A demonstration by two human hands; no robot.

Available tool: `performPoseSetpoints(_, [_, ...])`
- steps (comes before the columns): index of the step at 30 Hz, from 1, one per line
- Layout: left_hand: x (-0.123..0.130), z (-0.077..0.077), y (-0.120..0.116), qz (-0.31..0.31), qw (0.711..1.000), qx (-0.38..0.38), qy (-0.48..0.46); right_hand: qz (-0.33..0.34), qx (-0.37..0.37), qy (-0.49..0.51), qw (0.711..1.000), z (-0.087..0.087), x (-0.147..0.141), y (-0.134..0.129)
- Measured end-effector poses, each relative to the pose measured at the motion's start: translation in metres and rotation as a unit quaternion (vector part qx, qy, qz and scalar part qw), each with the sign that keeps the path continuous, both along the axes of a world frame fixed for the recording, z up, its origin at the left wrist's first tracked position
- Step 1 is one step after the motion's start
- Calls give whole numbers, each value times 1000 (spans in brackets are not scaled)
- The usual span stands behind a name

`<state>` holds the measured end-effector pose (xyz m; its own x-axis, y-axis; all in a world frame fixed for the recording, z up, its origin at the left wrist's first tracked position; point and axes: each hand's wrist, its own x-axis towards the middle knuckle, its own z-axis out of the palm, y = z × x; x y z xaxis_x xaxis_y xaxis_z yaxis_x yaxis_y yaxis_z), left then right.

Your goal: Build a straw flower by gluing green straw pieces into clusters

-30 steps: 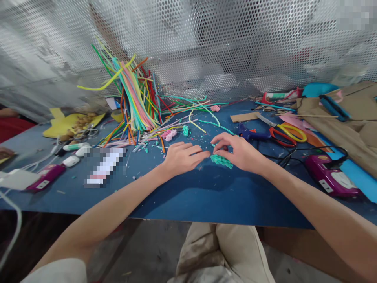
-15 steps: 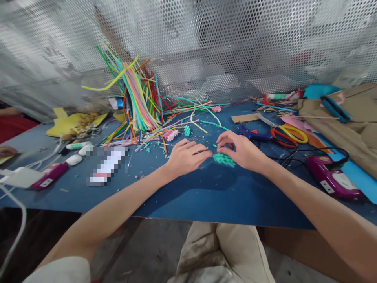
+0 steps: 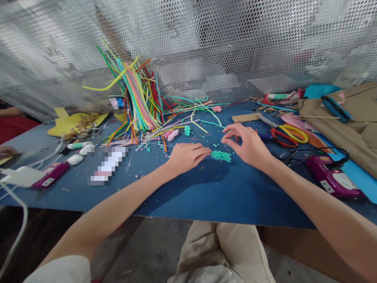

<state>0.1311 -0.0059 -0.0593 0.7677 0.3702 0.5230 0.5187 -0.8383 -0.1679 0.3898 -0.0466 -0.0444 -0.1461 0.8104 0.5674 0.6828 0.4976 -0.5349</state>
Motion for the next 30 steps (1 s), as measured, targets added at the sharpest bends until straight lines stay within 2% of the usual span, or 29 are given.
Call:
performPoseSetpoints(11, [4,7,-6,77,993,-80,44,24,82,-20,996,-1,-8,-6])
performPoseSetpoints(18, [5,13,-13,126,985,-93,70,-12,160,-3,987,-2,-8,-7])
performPoseSetpoints(23, [6,15,-18,148,980,-116,65,32,179,-13,983,-4,-12,-9])
performPoseSetpoints(26, [7,17,-21,156,977,-131,57,59,179,-48,981,-7,-16,-8])
performPoseSetpoints(30, [7,19,-22,164,975,-142,52,63,179,-105,976,-11,-20,-6])
